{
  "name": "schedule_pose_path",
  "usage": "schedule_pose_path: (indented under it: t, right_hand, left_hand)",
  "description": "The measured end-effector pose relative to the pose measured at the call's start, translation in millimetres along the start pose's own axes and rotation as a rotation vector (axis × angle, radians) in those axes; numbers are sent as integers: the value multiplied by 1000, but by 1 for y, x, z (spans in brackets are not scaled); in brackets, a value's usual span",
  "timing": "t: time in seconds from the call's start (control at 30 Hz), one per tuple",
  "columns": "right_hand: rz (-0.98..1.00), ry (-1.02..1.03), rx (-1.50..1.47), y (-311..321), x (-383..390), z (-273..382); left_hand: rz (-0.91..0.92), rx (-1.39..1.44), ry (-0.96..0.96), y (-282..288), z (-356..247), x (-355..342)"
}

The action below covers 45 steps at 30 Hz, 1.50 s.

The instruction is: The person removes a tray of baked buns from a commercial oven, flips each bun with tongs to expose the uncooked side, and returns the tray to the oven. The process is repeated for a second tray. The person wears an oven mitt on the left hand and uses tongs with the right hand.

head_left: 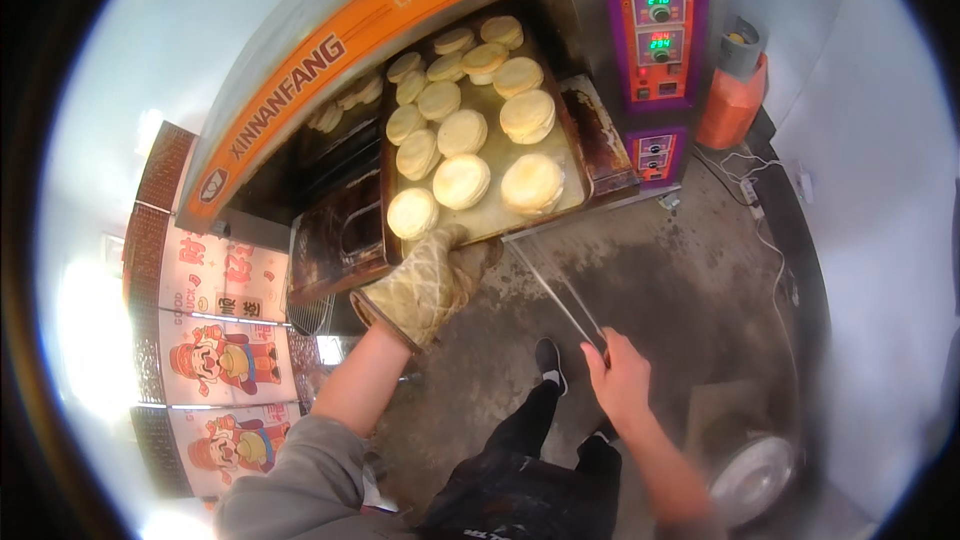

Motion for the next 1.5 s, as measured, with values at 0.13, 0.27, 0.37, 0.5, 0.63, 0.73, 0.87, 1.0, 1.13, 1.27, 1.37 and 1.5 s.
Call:
schedule_pose_path:
  t: [0.13, 0.27, 0.37, 0.5, 0.63, 0.73, 0.87, 1.0, 1.13, 1.27, 1.37, 1.5]
  right_hand:
    - [-120, -117, -146, -10, 51, -39]
    - [-223, -270, -183, -28, 114, -73]
    - [-273, -363, -210, -43, 146, -91]
    - [-313, -412, -202, -63, 162, -93]
    - [-303, -487, -183, -82, 162, -91]
    - [-348, -514, -210, -100, 158, -95]
    - [-443, -549, -247, -129, 151, -112]
    - [-515, -573, -294, -151, 143, -133]
    - [-470, -666, -226, -164, 136, -146]
    - [-447, -746, -229, -172, 133, -150]
    - [-446, -766, -206, -174, 130, -150]
    - [-411, -795, -249, -171, 129, -150]
  left_hand:
    - [-153, 43, -88, -21, -2, -10]
    - [-143, -237, -71, -26, -16, -17]
    - [-110, -661, -59, -25, -25, -24]
    - [-62, -1278, -138, -37, -40, -44]
    - [-105, -1452, -191, -55, -57, -71]
    - [-192, -1812, -204, -70, -71, -86]
    - [-241, -1900, -198, -80, -94, -119]
    - [-223, -1845, -248, -70, -122, -162]
    - [-223, -2198, -388, -54, -159, -196]
    - [-72, -2432, -493, -39, -189, -229]
    - [-191, -2490, -410, -35, -202, -244]
    - [-295, -2467, -312, -45, -209, -253]
Point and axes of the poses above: each hand's wrist, its own x-axis away from the middle knuckle, its own y-axis out of the back of the hand, z = x × y, the point moved 4 cm from there along -x, towards the middle knuckle, and after that the axes turned 15 degrees about z, right-handed, at the moved point
